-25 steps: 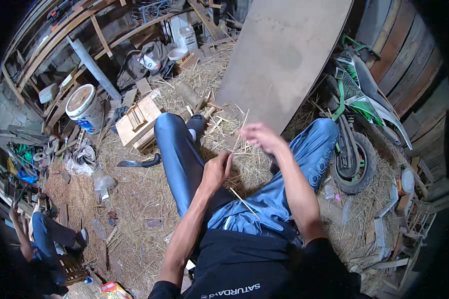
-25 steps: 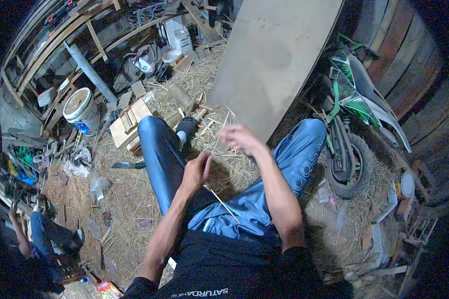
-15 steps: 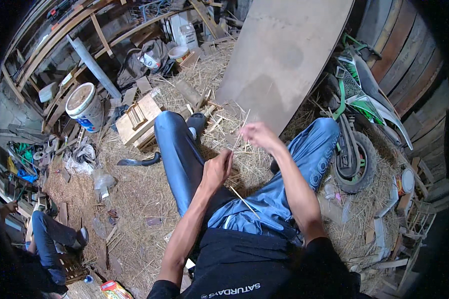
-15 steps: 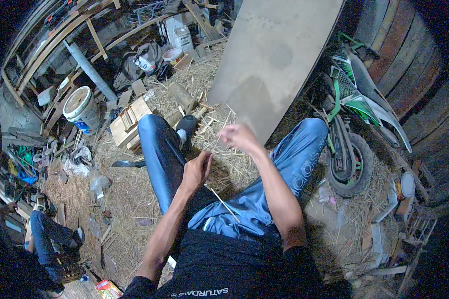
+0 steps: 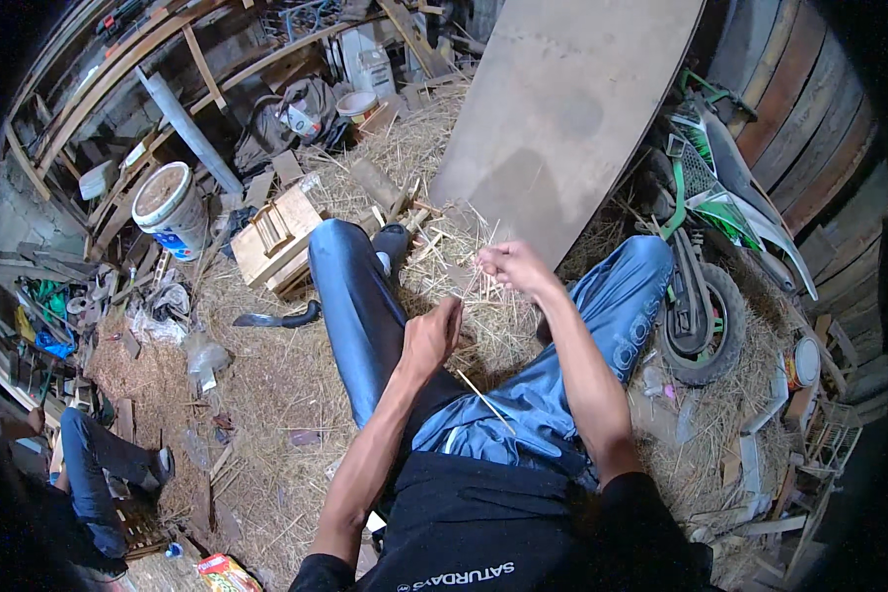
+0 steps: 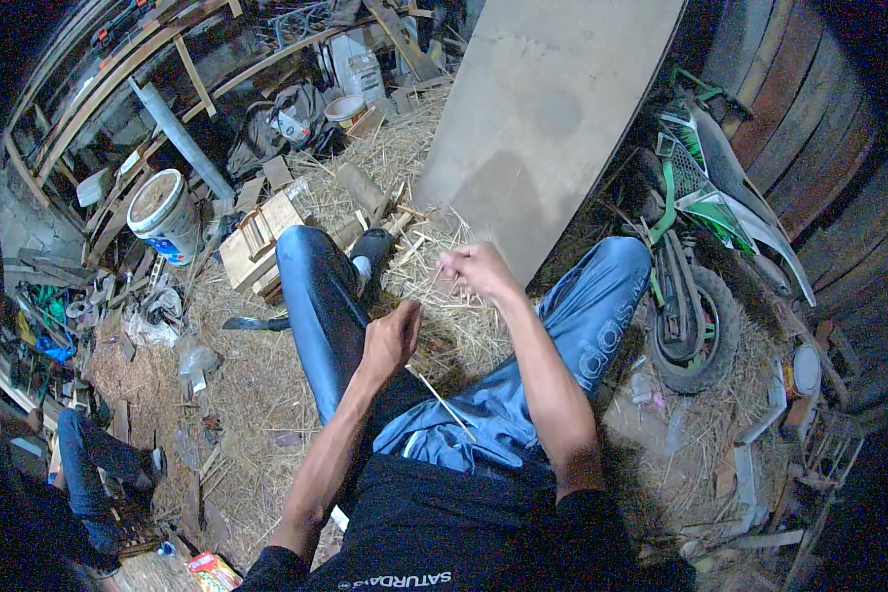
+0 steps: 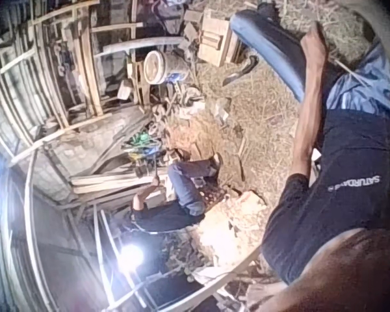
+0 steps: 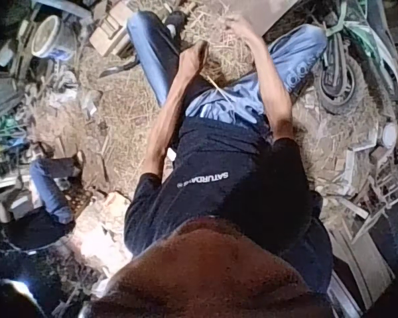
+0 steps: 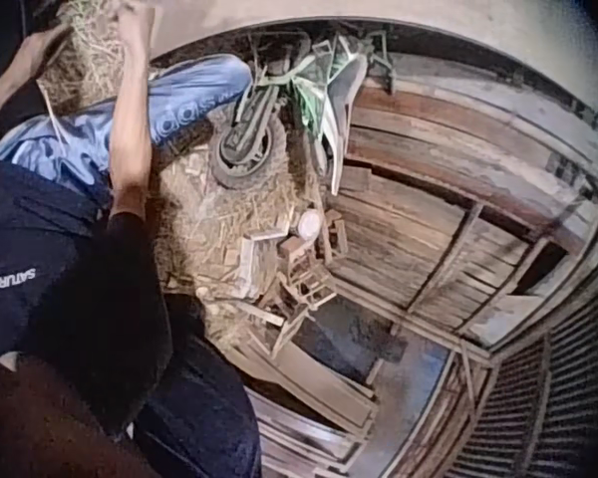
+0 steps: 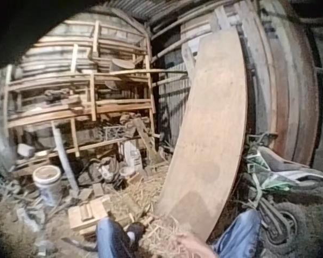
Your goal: The person constructs a small wooden assembly by hand, first sorting through straw and then fitting a long wooden rod through holes in two small wooden blocks.
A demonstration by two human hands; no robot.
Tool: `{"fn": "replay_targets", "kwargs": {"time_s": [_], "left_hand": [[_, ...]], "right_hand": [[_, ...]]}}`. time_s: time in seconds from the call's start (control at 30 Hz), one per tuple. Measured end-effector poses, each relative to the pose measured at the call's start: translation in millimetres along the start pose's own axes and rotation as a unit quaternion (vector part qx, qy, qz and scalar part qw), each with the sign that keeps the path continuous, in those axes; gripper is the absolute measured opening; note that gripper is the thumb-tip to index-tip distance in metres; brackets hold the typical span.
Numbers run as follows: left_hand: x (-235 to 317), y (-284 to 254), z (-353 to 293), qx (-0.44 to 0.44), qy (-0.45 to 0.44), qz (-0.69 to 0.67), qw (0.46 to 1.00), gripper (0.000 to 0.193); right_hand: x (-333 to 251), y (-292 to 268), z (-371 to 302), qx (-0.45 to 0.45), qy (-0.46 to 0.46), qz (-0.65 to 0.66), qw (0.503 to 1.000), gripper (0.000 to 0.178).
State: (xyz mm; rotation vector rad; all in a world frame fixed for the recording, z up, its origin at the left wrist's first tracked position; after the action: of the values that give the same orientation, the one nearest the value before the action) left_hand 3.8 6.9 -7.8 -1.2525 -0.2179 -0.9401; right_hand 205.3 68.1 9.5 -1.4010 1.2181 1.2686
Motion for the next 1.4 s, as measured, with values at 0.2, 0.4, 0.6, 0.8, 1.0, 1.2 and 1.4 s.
{"fn": "replay_targets", "kwargs": {"time_s": [0.2,0.4,0.6,0.8,1.0,1.2,1.4], "left_hand": [[-5.6,2.1,-2.3,-0.004,0.012,-0.008,1.000,0.019],[-4.8,2.6,-3.1,0.010,0.020,-0.001,1.000,0.012],[1.8,-0.5,-1.0,0.019,0.020,-0.018,0.999,0.009],[2.7,-2.4,-0.2,0.032,0.030,-0.008,0.999,0.009],[2.8,-4.2,-2.6,0.063,0.022,-0.009,0.998,0.009],[0.3,0.5,-0.4,0.083,0.027,-0.015,0.996,0.010],[9.3,-7.3,-1.1,0.061,0.013,-0.042,0.997,0.010]], "right_hand": [[-1.1,23.1,-12.9,-0.024,0.006,-0.072,0.997,0.021],[-9.0,11.1,-2.8,0.059,0.005,-0.063,0.996,0.023],[-15.5,-9.5,2.9,0.125,-0.021,0.016,0.992,0.021],[-10.0,11.0,-14.9,0.024,-0.019,-0.054,0.998,0.022],[-11.1,9.7,-5.7,0.125,-0.043,-0.074,0.988,0.023],[-6.4,20.6,-14.9,-0.054,-0.035,-0.110,0.992,0.024],[-14.3,-9.0,0.7,0.039,-0.022,0.047,0.998,0.021]]}}
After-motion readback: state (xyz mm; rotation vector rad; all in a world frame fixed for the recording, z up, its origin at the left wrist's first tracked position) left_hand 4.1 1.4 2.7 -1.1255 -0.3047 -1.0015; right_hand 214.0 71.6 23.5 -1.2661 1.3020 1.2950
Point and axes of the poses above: each hand's wrist, its own z-axis towards the middle knuckle, its own y-axis out of the palm, x = y × z, the point moved 1 cm from there along z, towards the middle knuckle, and after that the axes turned 4 degrees about -y, right-handed, at the moved point
